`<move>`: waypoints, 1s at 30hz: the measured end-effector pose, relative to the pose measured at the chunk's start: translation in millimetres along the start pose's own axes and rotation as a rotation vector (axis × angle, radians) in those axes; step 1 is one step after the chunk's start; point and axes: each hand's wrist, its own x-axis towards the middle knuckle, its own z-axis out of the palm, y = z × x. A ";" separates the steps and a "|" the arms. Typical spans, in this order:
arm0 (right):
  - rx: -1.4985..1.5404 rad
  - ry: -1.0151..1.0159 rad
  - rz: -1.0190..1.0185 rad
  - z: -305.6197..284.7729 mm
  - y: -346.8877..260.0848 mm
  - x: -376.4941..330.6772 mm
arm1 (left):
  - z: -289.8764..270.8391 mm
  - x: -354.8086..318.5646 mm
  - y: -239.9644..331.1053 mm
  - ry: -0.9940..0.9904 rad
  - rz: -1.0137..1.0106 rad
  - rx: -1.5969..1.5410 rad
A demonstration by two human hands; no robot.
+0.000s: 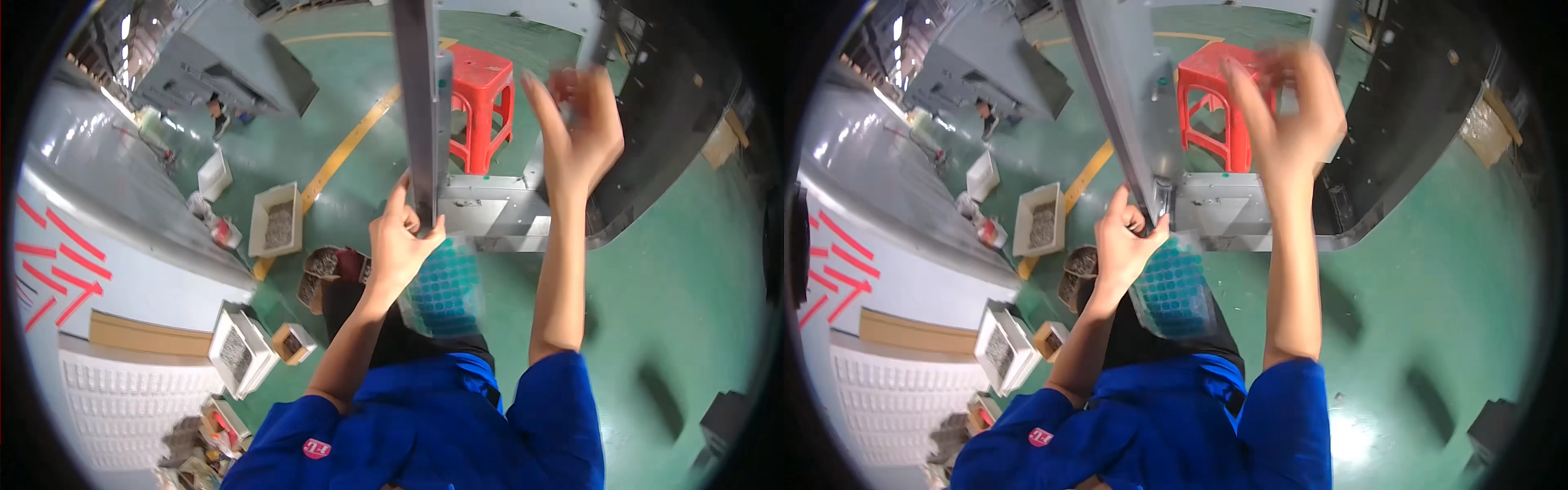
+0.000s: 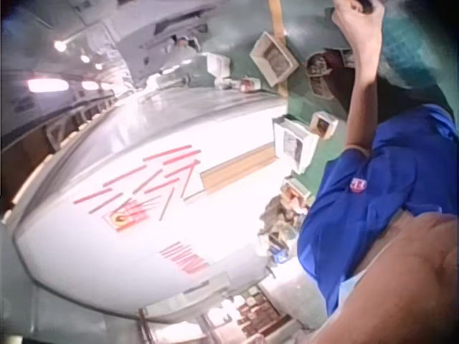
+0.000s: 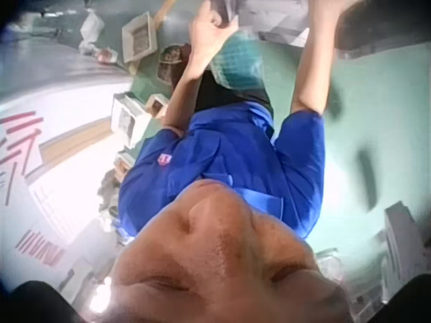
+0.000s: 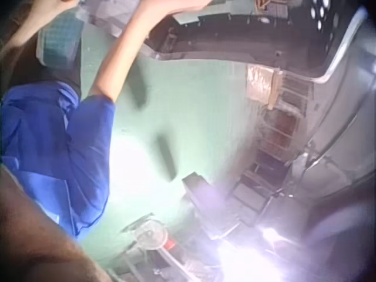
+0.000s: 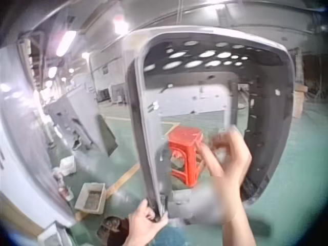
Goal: Applying small green circular stickers to pre-marked locations on metal chassis components.
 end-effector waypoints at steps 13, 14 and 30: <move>-0.595 -0.954 -0.159 -49.3 -115.9 -129.0 | 56.5 -50.0 -14.2 0.135 0.088 -0.438; -0.636 -1.028 -0.187 -49.2 -117.4 -121.4 | 57.6 -50.3 -11.3 0.109 0.073 -0.434; -0.545 -1.308 -0.389 -24.1 -94.8 -87.8 | 32.1 -55.1 -2.7 -0.005 0.084 -0.555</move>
